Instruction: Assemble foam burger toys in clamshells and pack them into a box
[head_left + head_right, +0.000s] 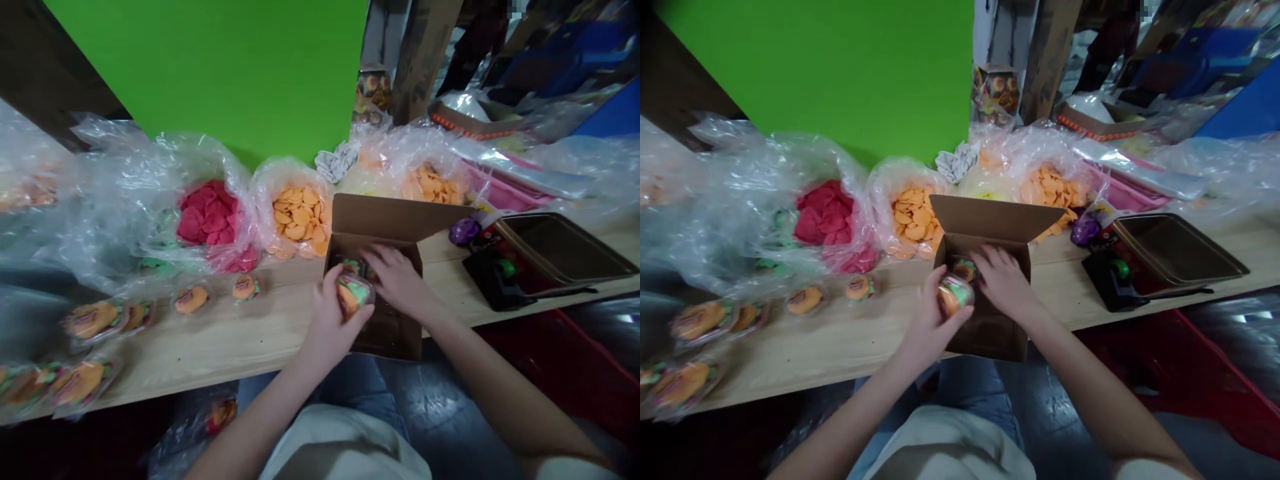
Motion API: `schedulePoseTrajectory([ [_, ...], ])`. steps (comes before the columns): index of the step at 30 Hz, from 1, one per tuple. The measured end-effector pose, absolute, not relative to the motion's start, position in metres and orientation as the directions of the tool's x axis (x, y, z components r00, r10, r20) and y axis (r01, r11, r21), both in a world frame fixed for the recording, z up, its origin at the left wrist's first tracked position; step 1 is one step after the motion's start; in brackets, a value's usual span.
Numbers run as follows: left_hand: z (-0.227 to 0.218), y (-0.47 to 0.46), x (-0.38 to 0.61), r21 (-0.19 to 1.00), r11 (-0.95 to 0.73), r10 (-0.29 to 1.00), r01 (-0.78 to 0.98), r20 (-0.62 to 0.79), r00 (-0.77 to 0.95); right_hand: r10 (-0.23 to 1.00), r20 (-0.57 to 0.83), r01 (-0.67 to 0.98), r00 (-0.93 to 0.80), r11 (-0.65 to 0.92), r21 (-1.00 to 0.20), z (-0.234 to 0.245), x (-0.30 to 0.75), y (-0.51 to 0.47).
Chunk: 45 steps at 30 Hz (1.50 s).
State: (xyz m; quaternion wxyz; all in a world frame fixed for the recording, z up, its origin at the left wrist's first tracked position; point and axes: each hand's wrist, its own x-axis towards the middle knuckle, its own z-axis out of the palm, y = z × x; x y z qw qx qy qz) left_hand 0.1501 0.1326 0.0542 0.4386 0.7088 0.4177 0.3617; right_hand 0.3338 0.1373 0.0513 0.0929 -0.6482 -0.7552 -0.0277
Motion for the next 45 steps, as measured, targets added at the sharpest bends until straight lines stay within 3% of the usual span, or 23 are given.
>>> schedulePoseTrajectory([
  [4,0.023,0.136,0.187,0.553,-0.423,0.902,0.718,0.178,0.394,0.983,0.17,0.975,-0.072,0.105,-0.194,0.066,0.36,0.107],
  [6,0.017,0.137,0.195,0.398,-0.411,0.911,0.82,0.144,0.387,0.989,0.117,0.973,-0.096,0.117,-0.196,0.064,0.359,0.1],
  [8,0.022,0.131,0.191,0.329,-0.407,0.912,0.852,0.097,0.398,0.995,0.052,0.975,-0.084,0.093,-0.203,0.056,0.35,0.102],
  [10,0.036,0.121,0.174,0.345,-0.431,0.896,0.834,0.054,0.441,0.998,-0.031,0.973,-0.061,0.053,-0.224,0.046,0.335,0.11],
  [13,0.057,0.11,0.123,0.485,-0.467,0.853,0.74,0.026,0.522,0.987,-0.129,0.975,-0.092,0.063,-0.212,0.032,0.315,0.125],
  [16,0.058,0.114,0.051,0.549,-0.36,0.924,0.754,0.1,0.368,0.981,-0.163,0.984,-0.11,0.084,-0.158,0.027,0.306,0.132],
  [20,0.032,0.14,-0.046,0.403,-0.193,0.976,0.895,0.169,0.134,0.975,-0.189,0.991,-0.115,0.099,-0.092,0.031,0.306,0.14],
  [26,-0.006,0.212,-0.122,0.202,-0.264,0.936,0.943,0.292,0.199,0.976,-0.118,0.983,-0.183,0.182,-0.02,0.031,0.281,0.161],
  [29,-0.01,0.244,-0.131,0.171,-0.27,0.957,0.948,0.151,0.246,0.981,-0.133,0.986,-0.14,0.126,-0.112,0.027,0.282,0.158],
  [31,-0.009,0.258,-0.134,0.176,-0.227,0.973,0.958,-0.001,0.231,0.992,-0.118,0.967,-0.054,0.022,-0.255,0.02,0.292,0.153],
  [34,-0.01,0.267,-0.132,0.174,-0.148,0.976,0.974,-0.131,0.171,0.994,0.02,0.84,0.111,-0.083,-0.536,0.007,0.306,0.146],
  [36,-0.013,0.266,-0.127,0.175,-0.116,0.978,0.978,-0.153,0.144,0.991,0.085,0.788,0.108,-0.033,-0.615,-0.001,0.31,0.142],
  [41,-0.016,0.255,-0.115,0.243,-0.183,0.951,0.953,-0.202,0.234,0.975,-0.083,0.87,-0.204,0.142,-0.473,-0.007,0.316,0.138],
  [43,-0.011,0.251,-0.118,0.293,-0.203,0.934,0.934,-0.227,0.274,0.965,-0.101,0.909,-0.24,0.187,-0.371,0.003,0.32,0.137],
  [45,-0.007,0.249,-0.124,0.427,-0.142,0.933,0.893,-0.245,0.265,0.985,-0.012,0.961,-0.173,0.166,-0.22,0.024,0.318,0.139],
])
